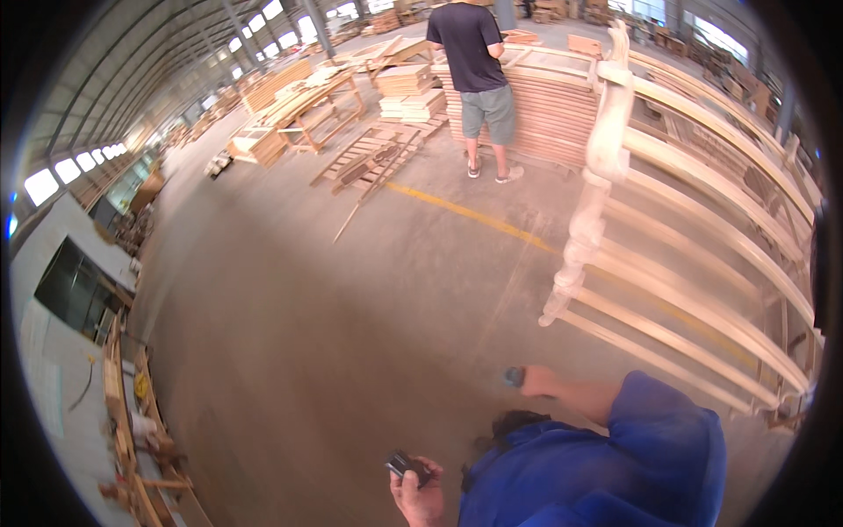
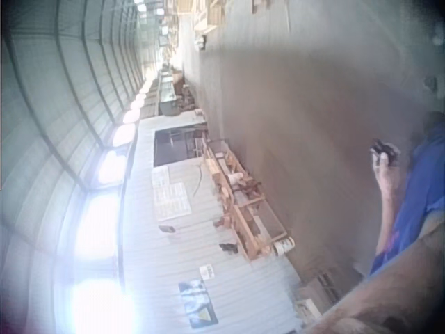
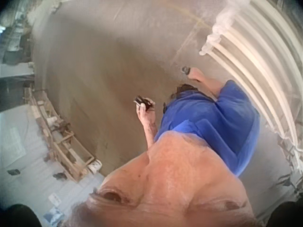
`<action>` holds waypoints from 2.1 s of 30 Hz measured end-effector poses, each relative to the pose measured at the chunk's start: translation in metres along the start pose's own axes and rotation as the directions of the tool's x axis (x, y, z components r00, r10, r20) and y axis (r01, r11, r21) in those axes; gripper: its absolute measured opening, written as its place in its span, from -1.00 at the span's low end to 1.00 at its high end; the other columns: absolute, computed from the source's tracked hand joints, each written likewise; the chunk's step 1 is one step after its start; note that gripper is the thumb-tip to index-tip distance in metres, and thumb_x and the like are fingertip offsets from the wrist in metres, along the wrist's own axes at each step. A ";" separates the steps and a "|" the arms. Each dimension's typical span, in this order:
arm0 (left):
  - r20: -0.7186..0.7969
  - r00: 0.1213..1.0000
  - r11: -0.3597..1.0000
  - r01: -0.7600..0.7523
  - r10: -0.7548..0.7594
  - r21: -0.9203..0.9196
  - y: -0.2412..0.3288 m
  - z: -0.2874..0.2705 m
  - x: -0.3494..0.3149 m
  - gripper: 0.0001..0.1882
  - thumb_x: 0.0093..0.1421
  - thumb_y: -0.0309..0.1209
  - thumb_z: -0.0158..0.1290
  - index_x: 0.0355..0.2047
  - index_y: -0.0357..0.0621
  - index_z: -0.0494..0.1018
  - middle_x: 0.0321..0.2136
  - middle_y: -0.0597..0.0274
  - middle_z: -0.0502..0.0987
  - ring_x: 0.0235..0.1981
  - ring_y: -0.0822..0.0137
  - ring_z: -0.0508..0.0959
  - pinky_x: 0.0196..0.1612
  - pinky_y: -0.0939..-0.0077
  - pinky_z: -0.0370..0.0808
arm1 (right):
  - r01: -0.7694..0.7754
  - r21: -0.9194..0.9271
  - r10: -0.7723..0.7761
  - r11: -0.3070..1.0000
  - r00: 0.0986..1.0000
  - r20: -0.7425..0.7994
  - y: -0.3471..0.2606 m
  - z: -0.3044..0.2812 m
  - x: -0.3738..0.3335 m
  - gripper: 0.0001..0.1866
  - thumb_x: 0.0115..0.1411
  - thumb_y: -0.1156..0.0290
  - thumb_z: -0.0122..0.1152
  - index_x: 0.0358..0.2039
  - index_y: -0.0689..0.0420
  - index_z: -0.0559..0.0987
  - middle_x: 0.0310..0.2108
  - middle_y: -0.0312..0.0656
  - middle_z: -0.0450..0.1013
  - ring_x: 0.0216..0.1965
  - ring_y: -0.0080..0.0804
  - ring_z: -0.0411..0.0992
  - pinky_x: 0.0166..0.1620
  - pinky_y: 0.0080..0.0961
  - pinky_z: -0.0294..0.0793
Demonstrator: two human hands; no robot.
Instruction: The person attaches metal hinges to a wooden door using an electric drill. They pick up hinges and screws from a storage box, align them on the door surface, and drive in the screws before moving to another area to handle a battery.
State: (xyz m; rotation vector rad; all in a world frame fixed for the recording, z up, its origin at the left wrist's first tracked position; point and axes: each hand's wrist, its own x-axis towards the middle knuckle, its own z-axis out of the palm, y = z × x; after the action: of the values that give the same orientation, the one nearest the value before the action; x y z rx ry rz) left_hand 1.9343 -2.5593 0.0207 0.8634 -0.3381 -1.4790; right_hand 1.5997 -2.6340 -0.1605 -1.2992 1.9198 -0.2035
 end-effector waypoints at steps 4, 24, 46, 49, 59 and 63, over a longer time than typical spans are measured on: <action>0.054 0.999 0.985 -0.005 -0.004 0.172 0.078 -0.013 0.147 -0.67 0.25 -0.39 0.10 -0.01 -0.22 0.38 -0.26 0.10 0.53 -0.28 0.21 0.56 -0.23 0.34 0.55 | -0.284 -0.184 0.300 0.941 0.952 0.062 0.034 0.022 0.071 -0.65 -0.12 0.38 0.26 -0.25 0.15 0.65 -0.32 0.06 0.60 -0.25 -0.02 0.60 -0.25 -0.16 0.58; -0.564 0.730 0.909 0.196 -0.386 -0.368 0.287 -0.154 0.730 -0.84 0.29 -0.37 0.13 -0.21 -0.20 0.47 -0.33 0.18 0.51 -0.32 0.26 0.51 -0.31 0.27 0.46 | 0.151 -0.281 -0.132 0.948 0.987 0.088 -0.565 0.035 0.659 -0.68 0.00 0.52 0.15 -0.19 0.25 0.61 -0.27 0.11 0.60 -0.19 0.05 0.59 -0.13 -0.15 0.57; -0.614 0.739 0.787 -0.192 -0.278 -0.587 0.779 -0.216 1.372 -0.71 0.36 -0.21 0.03 -0.20 -0.22 0.41 -0.33 0.15 0.54 -0.36 0.33 0.56 -0.34 0.48 0.60 | 0.286 -0.649 0.133 0.705 0.845 0.517 -1.250 0.158 1.176 -0.90 -0.08 0.52 0.24 -0.54 0.29 0.59 -0.46 0.03 0.58 -0.44 -0.27 0.60 -0.38 -0.24 0.55; -0.644 0.754 0.833 -0.270 -0.129 -0.483 0.838 -0.254 1.444 -0.71 0.36 -0.22 0.03 -0.17 -0.24 0.42 -0.33 0.15 0.54 -0.36 0.32 0.56 -0.33 0.47 0.59 | 0.378 -0.604 -0.025 0.702 0.860 0.510 -1.387 0.176 1.278 -0.93 -0.08 0.55 0.23 -0.58 0.29 0.57 -0.49 0.02 0.57 -0.49 -0.31 0.60 -0.42 -0.25 0.55; -0.664 0.683 0.697 -0.316 -0.304 -0.644 1.037 -0.435 1.718 -0.73 0.34 -0.21 0.05 -0.17 -0.17 0.42 -0.40 0.19 0.49 -0.39 0.27 0.54 -0.41 0.38 0.60 | 0.342 -0.384 -0.103 0.858 0.845 0.524 -1.778 0.323 1.440 -0.95 0.01 0.61 0.13 -0.46 0.31 0.51 -0.59 -0.08 0.46 -0.61 -0.21 0.46 -0.54 -0.24 0.44; -0.665 0.709 0.722 -0.332 -0.233 -0.607 1.169 -0.472 1.806 -0.71 0.31 -0.19 0.10 -0.17 -0.17 0.43 -0.35 0.20 0.50 -0.33 0.27 0.56 -0.38 0.36 0.60 | 0.404 -0.667 0.095 0.627 0.810 0.579 -1.874 0.401 1.470 -0.91 0.02 0.52 0.20 -0.49 0.29 0.55 -0.52 -0.03 0.52 -0.50 -0.18 0.53 -0.45 -0.20 0.49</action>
State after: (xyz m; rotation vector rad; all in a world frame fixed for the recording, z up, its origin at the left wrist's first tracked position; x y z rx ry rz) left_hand 3.3052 -4.2821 -0.0444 0.7055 0.7597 -0.9615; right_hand 2.9730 -4.6201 -0.2025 -1.8157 1.3454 0.9562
